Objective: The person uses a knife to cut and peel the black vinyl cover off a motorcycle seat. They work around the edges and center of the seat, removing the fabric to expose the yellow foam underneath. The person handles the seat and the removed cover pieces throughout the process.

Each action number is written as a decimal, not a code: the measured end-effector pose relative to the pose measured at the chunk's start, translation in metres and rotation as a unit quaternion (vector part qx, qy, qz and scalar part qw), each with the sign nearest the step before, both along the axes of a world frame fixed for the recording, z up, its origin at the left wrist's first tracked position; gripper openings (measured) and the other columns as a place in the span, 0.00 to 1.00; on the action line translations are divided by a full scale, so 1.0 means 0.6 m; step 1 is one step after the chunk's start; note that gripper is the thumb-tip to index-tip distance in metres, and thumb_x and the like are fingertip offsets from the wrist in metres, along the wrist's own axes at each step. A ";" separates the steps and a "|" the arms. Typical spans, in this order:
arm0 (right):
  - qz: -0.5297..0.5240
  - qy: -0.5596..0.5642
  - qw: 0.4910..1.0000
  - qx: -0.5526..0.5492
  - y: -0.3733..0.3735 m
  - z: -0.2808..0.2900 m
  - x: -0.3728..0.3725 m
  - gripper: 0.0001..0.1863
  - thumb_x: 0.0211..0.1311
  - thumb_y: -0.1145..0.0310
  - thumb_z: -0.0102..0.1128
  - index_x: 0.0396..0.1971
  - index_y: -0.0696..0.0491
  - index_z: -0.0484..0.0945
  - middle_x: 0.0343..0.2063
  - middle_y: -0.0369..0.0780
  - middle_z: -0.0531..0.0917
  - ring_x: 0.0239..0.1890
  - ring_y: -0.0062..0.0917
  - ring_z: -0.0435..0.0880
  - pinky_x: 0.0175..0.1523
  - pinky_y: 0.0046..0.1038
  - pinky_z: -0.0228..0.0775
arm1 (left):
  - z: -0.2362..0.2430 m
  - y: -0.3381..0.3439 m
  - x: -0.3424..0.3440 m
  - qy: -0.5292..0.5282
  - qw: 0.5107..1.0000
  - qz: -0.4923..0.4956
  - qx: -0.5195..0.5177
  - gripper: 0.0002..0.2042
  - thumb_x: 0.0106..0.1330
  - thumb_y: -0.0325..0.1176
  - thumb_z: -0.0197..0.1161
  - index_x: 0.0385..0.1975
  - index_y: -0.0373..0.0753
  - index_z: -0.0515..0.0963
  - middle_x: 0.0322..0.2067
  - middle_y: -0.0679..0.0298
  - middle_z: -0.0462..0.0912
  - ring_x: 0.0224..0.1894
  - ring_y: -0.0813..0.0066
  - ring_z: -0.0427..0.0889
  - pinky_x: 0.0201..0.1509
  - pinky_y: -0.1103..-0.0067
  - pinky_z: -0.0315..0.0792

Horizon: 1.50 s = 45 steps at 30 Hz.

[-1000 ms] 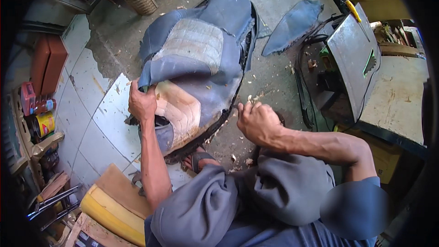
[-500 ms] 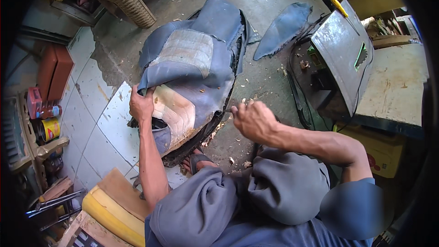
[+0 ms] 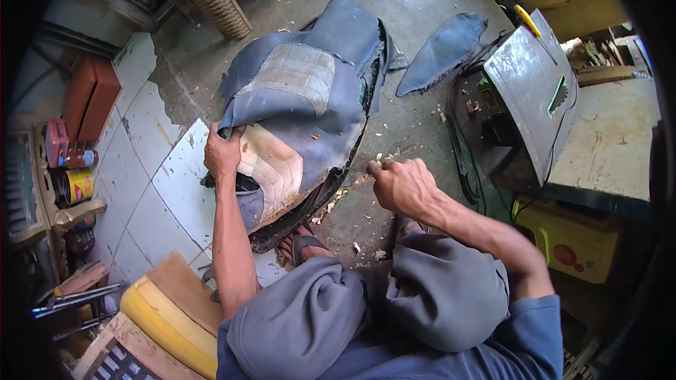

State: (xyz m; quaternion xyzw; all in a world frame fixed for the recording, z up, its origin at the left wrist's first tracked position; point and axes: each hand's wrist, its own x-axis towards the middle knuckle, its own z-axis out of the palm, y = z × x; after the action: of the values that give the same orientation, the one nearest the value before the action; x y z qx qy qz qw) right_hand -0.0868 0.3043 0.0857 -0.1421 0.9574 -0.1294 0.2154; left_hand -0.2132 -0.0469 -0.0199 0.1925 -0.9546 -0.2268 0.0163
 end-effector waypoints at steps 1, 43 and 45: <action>0.060 0.010 0.996 0.065 -0.006 -0.010 -0.001 0.13 0.68 0.67 0.53 0.39 0.58 0.85 0.37 0.48 0.85 0.35 0.36 0.88 0.32 0.42 0.79 | 0.001 0.008 0.001 0.000 1.000 -0.002 -0.006 0.28 0.55 0.60 0.71 0.49 0.48 0.80 0.42 0.55 0.87 0.46 0.46 0.84 0.45 0.58 0.75; 0.190 -0.061 0.944 0.262 -0.082 -0.011 -0.017 0.19 0.63 0.66 0.54 0.49 0.60 0.83 0.32 0.48 0.88 0.33 0.38 0.88 0.36 0.38 0.78 | -0.003 0.015 0.011 0.033 0.999 -0.016 -0.005 0.28 0.53 0.57 0.74 0.49 0.45 0.80 0.40 0.51 0.87 0.46 0.43 0.84 0.46 0.58 0.76; 0.140 -0.110 0.971 0.159 -0.055 -0.065 0.014 0.13 0.65 0.66 0.55 0.38 0.56 0.86 0.31 0.42 0.88 0.34 0.32 0.89 0.35 0.39 0.80 | -0.005 0.014 0.016 0.012 1.000 -0.028 -0.007 0.30 0.53 0.58 0.74 0.51 0.46 0.79 0.41 0.51 0.87 0.46 0.43 0.84 0.47 0.57 0.75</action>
State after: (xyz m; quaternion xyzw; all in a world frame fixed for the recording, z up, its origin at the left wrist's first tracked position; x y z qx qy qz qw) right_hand -0.0782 0.2714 0.0469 -0.2235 0.9068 0.0408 0.3550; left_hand -0.2038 -0.0384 -0.0230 0.1626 -0.9609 -0.2230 0.0227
